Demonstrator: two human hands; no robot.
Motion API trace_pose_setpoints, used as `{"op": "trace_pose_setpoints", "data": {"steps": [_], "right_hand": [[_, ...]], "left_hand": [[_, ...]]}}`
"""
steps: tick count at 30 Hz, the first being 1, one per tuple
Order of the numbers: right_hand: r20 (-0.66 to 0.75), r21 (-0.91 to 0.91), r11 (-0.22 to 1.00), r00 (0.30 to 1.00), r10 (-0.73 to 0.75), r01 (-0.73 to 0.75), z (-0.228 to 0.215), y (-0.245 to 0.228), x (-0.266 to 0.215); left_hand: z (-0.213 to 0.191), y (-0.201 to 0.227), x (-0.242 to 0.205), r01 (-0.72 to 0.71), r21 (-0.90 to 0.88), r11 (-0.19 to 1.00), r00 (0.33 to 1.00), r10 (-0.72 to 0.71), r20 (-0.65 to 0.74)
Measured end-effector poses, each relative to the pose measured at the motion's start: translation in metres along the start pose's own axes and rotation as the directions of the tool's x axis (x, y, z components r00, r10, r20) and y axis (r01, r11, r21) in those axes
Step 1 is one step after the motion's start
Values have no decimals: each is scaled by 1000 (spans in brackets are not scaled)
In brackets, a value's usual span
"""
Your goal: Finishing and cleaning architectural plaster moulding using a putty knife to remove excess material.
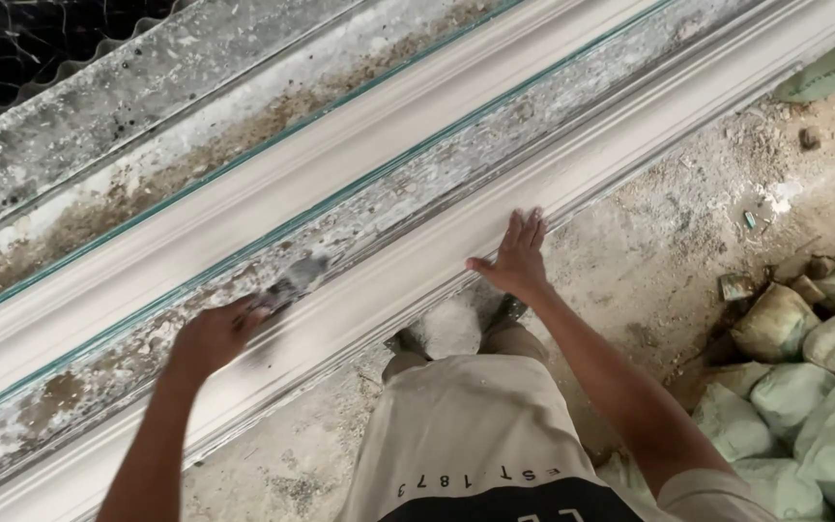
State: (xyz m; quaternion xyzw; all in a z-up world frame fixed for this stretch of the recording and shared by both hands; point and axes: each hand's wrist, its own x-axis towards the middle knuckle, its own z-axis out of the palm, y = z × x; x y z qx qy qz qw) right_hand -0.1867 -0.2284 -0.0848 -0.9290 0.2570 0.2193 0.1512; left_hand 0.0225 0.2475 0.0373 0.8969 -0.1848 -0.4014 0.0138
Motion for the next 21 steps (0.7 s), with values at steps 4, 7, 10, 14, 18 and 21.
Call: {"op": "trace_pose_setpoints", "data": {"steps": [4,7,10,14,18,21], "right_hand": [[61,-189,977,994,-87,97,-7,1,4],[129,-209,970,987,-101,126,-23,9,1],[193,-98,959,951,-242,264,-45,46,-5],[186,381,902,938,-292,205,-96,134,21],[-131,283,944,982,-136,168,-92,257,91],[-155,136,983,983,-102,124,-109,321,136]], "left_hand": [[0,150,65,-61,103,993,996,68,-65],[-19,297,122,-68,90,994,996,73,-53],[-24,421,182,-104,0,995,993,104,-61],[-26,527,236,-146,-33,989,986,142,-88],[-31,527,225,-214,68,974,974,218,-60],[-2,413,198,-232,72,970,964,239,-113]]}}
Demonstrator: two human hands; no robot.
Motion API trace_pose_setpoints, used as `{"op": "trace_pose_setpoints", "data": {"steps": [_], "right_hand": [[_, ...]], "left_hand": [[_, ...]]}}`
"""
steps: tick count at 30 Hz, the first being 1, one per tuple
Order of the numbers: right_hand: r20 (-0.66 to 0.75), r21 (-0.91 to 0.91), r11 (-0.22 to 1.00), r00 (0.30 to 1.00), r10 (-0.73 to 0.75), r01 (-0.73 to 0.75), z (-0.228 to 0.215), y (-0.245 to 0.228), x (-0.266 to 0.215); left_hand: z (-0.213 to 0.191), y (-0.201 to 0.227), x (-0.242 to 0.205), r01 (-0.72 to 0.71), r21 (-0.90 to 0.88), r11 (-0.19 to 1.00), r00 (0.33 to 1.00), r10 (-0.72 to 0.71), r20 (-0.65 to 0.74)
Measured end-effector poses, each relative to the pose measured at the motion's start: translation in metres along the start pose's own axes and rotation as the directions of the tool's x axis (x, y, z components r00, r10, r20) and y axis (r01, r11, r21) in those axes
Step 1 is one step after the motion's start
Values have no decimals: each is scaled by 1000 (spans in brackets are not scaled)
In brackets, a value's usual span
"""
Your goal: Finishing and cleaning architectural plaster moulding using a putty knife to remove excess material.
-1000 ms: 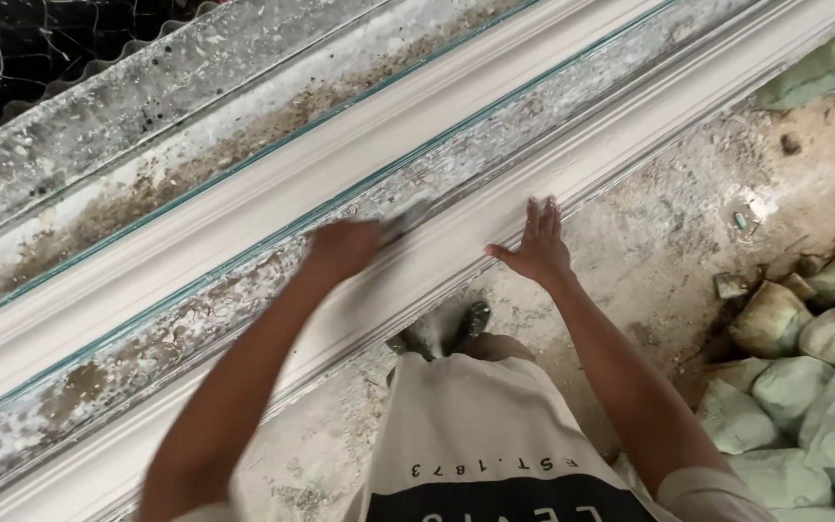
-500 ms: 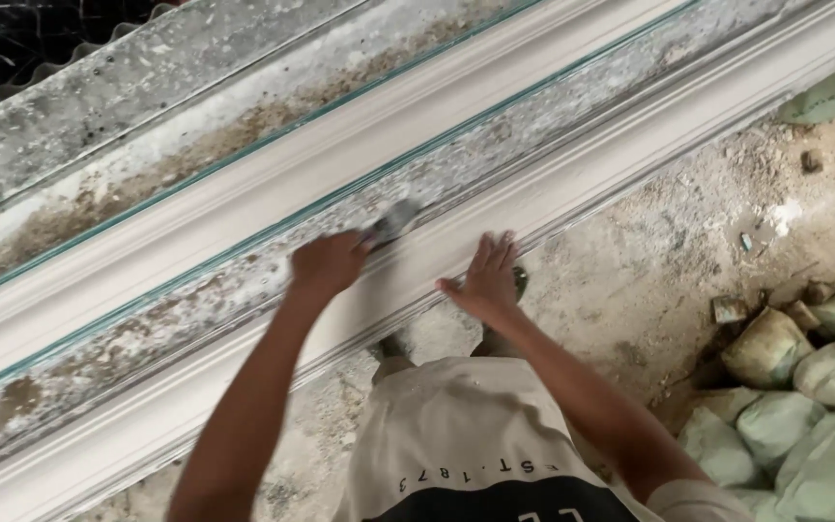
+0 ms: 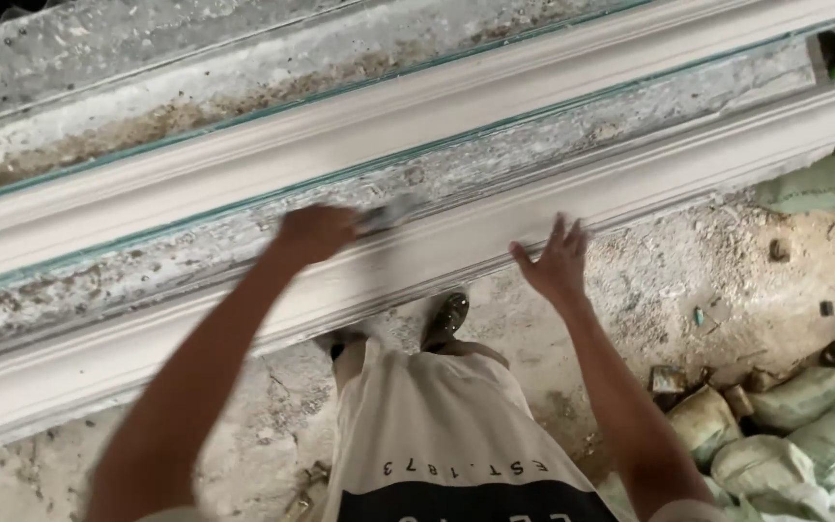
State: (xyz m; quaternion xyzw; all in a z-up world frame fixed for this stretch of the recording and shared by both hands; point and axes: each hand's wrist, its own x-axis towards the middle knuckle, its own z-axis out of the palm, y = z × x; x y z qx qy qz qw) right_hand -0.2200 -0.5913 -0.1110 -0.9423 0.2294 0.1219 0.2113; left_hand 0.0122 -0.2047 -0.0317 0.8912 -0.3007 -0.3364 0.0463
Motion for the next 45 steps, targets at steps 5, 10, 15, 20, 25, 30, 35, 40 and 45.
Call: {"op": "trace_pose_setpoints", "data": {"steps": [5,10,15,20,25,30,35,40,45], "right_hand": [[47,-43,999,999,7,-5,-1,-6,14],[27,16,995,995,101,-101,6,-18,12],[82,-30,986,983,165,-163,0,-15,14],[86,6,964,960,266,-267,-24,-40,4],[86,144,947,957,278,-288,-25,-46,-5],[11,173,961,976,218,-217,-13,-35,-2],[-27,103,984,989,147,-144,4,-22,6],[59,23,993,992,112,-113,-18,-21,5],[236,128,992,971,-39,9,-55,40,17]], "left_hand": [[-13,-86,-112,258,-114,959,957,-238,166],[11,-36,-56,213,58,975,975,-216,44],[10,135,79,43,-149,988,999,-39,30],[21,200,122,-153,-207,966,980,121,-159],[-2,122,53,-263,171,950,955,281,-97],[-5,15,-39,-326,569,755,890,448,-84],[-12,78,-17,-295,550,781,920,387,-56],[21,247,136,-305,363,881,915,376,-144],[46,457,309,-333,205,920,867,384,-318]]}}
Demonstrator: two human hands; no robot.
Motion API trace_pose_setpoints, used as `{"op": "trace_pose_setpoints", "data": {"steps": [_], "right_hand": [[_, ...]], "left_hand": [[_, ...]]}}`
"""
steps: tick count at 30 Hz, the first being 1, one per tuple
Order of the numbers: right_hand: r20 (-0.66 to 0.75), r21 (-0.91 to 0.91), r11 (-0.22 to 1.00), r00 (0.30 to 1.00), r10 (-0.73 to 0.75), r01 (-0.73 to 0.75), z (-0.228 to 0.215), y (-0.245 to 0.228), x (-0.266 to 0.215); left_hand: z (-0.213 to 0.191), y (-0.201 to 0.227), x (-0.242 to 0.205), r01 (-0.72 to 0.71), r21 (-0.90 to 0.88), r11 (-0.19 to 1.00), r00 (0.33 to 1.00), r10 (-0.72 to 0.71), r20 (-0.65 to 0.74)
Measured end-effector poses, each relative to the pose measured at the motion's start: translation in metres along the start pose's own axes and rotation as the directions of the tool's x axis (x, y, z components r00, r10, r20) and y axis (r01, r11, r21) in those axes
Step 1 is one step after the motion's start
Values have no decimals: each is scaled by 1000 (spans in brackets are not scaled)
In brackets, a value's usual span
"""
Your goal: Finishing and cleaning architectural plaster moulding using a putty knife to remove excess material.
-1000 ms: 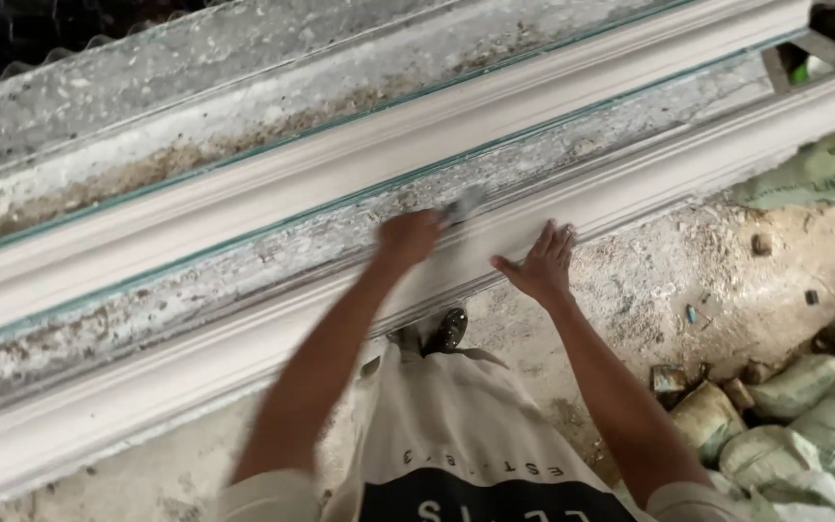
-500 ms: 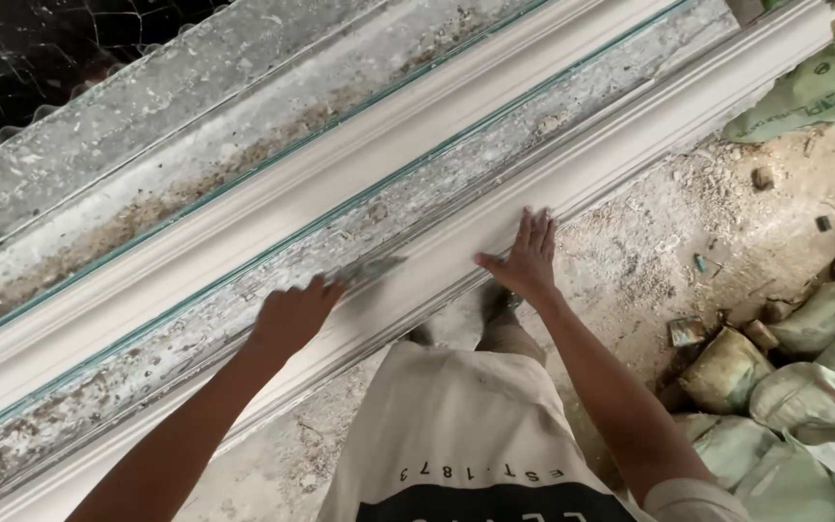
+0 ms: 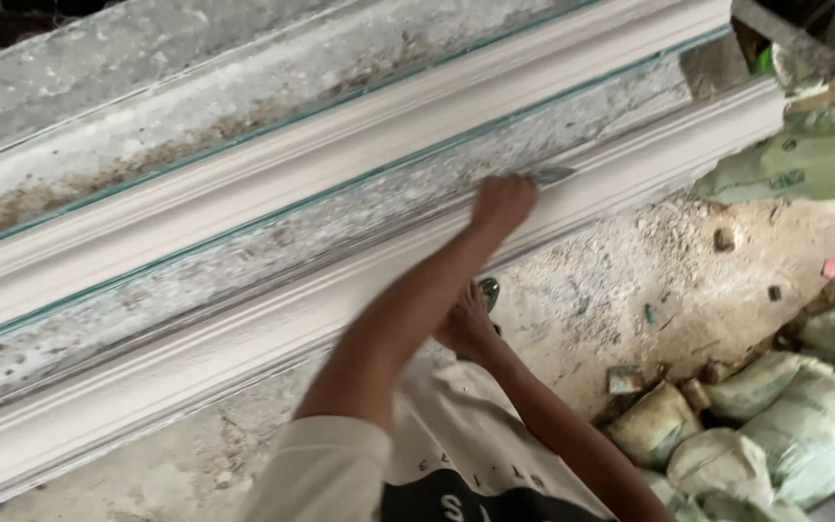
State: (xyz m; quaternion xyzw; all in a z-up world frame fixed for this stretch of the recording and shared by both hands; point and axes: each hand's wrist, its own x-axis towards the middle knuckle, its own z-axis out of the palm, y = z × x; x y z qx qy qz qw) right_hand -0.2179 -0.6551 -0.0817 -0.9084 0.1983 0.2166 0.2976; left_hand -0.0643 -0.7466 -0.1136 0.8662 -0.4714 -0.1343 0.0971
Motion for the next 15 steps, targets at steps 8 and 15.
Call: {"op": "trace_pose_setpoints", "data": {"steps": [8,15], "right_hand": [[-255,105,993,966,-33,62,-99,224,48],[-155,-64,997,988,23,-33,-134,254,95]], "left_hand": [[-18,-41,-43,238,15,971,951,-236,201],[-108,-208,-319,665,-139,734,697,-542,470]]}}
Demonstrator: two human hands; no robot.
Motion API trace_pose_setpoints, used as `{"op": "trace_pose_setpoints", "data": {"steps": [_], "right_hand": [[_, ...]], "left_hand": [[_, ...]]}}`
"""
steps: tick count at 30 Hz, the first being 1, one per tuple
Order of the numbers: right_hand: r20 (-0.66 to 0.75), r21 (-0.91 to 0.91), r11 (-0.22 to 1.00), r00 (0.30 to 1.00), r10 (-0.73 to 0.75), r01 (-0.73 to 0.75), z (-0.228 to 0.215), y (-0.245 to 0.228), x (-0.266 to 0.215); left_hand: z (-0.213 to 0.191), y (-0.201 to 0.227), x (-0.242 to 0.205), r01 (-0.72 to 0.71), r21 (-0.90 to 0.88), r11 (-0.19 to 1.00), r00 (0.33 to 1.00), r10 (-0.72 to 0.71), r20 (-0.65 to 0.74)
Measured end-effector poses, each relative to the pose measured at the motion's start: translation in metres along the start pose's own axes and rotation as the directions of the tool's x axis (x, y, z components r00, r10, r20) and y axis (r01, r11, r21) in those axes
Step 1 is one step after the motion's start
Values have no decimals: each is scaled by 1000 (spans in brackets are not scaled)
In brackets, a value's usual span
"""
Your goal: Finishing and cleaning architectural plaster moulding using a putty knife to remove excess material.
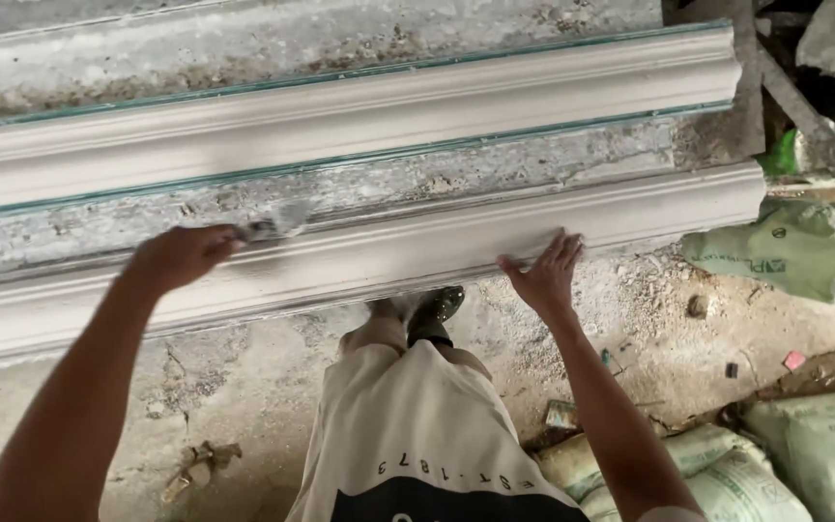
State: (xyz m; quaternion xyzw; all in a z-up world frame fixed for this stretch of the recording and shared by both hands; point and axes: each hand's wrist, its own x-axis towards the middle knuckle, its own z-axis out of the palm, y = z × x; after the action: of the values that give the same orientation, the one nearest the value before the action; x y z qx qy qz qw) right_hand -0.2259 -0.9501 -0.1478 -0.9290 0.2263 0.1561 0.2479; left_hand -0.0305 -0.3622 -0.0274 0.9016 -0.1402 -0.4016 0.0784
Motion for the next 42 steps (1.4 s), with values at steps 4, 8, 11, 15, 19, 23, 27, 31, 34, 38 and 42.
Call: {"op": "trace_pose_setpoints", "data": {"steps": [4,8,11,15,19,23,27,31,34,38,42], "right_hand": [[-57,-299,950,991,-118,96,37,15,13],[-85,-238,971,996,-35,14,23,2,7],[-45,-167,985,998,43,-50,11,-10,1],[-30,-108,986,992,122,-125,-4,-26,-6],[15,-36,977,977,213,-212,-12,-42,-16],[-38,39,976,975,217,-215,-16,-45,-14],[-67,57,983,982,179,-175,-9,-41,-12],[-63,30,985,983,170,-168,-4,-35,-5],[-49,48,981,981,188,-186,-2,-32,-6],[-54,36,986,985,165,-163,-14,-34,-12],[117,-50,985,978,170,-165,-33,-22,-10]], "left_hand": [[1,51,23,115,136,984,993,-117,6],[36,194,91,-109,76,991,989,116,-96],[62,314,133,-117,18,993,987,119,-110],[95,357,144,-204,37,978,939,206,-275],[108,264,141,-248,424,871,689,467,-555],[32,130,57,-232,92,968,956,245,-161],[16,0,20,-92,145,985,988,108,-108],[28,46,34,3,189,982,998,10,-65],[36,167,63,-70,193,979,981,103,-166],[66,330,141,-106,132,986,982,124,-141],[86,459,198,-192,299,935,920,278,-278]]}}
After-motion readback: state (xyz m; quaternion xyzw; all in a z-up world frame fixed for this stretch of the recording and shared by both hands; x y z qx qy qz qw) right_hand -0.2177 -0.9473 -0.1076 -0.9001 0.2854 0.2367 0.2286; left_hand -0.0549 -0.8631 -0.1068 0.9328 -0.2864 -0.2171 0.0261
